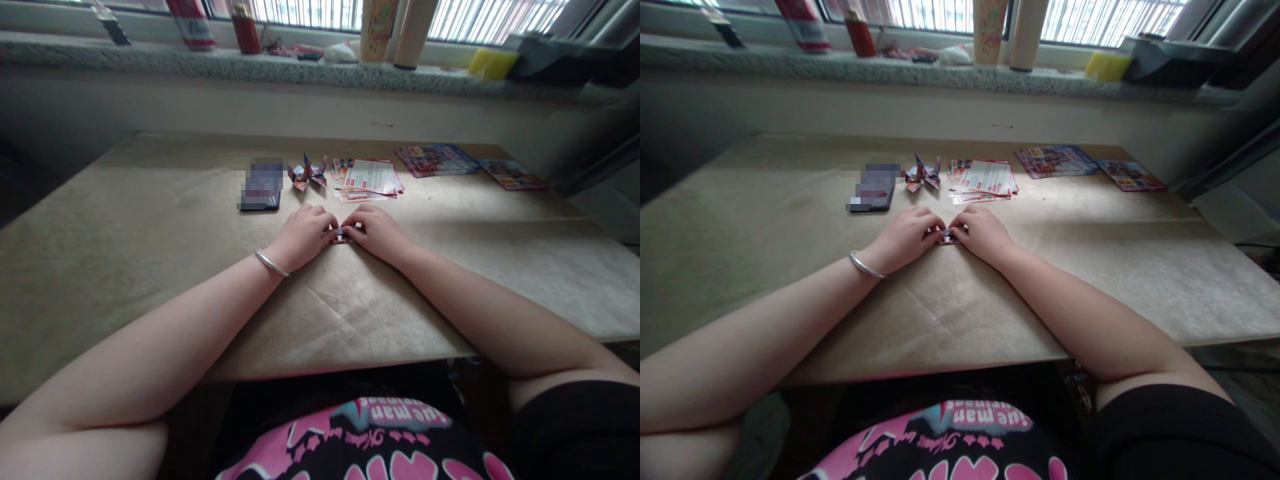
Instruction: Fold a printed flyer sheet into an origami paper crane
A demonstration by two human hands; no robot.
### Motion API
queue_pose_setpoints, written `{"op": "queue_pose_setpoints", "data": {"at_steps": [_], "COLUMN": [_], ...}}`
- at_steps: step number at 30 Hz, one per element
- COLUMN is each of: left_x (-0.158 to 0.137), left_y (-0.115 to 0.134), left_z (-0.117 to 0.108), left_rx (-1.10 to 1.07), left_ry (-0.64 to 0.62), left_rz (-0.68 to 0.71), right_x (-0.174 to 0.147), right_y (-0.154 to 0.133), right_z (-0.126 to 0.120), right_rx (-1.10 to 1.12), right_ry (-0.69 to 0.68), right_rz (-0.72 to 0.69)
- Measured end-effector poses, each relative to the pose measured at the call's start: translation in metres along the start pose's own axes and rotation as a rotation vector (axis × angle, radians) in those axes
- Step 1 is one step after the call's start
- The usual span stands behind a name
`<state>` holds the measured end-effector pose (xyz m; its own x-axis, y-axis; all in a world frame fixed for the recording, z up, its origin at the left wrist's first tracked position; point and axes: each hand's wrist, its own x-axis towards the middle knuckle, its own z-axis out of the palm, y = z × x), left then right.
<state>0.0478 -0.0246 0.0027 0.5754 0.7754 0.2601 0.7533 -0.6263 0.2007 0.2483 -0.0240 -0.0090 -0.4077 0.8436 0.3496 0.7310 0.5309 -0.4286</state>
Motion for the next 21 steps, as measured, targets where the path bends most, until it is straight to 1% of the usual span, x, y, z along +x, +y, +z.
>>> {"op": "queue_pose_setpoints", "data": {"at_steps": [6, 13, 17, 21], "left_x": [-0.002, -0.006, -0.008, -0.009], "left_y": [-0.004, -0.006, -0.004, -0.002], "left_z": [0.001, -0.004, -0.005, -0.005], "left_rx": [-0.058, -0.098, -0.113, -0.121], "left_ry": [0.056, 0.125, 0.110, 0.074], "left_rz": [0.073, 0.149, 0.159, 0.202], "right_x": [-0.003, -0.008, -0.011, -0.012], "right_y": [-0.005, -0.009, -0.009, -0.007], "right_z": [-0.004, -0.009, -0.010, -0.011], "right_rx": [0.003, -0.014, -0.027, -0.051], "right_ry": [0.001, 0.010, 0.007, 0.006], "right_rz": [0.001, -0.020, -0.058, -0.097]}}
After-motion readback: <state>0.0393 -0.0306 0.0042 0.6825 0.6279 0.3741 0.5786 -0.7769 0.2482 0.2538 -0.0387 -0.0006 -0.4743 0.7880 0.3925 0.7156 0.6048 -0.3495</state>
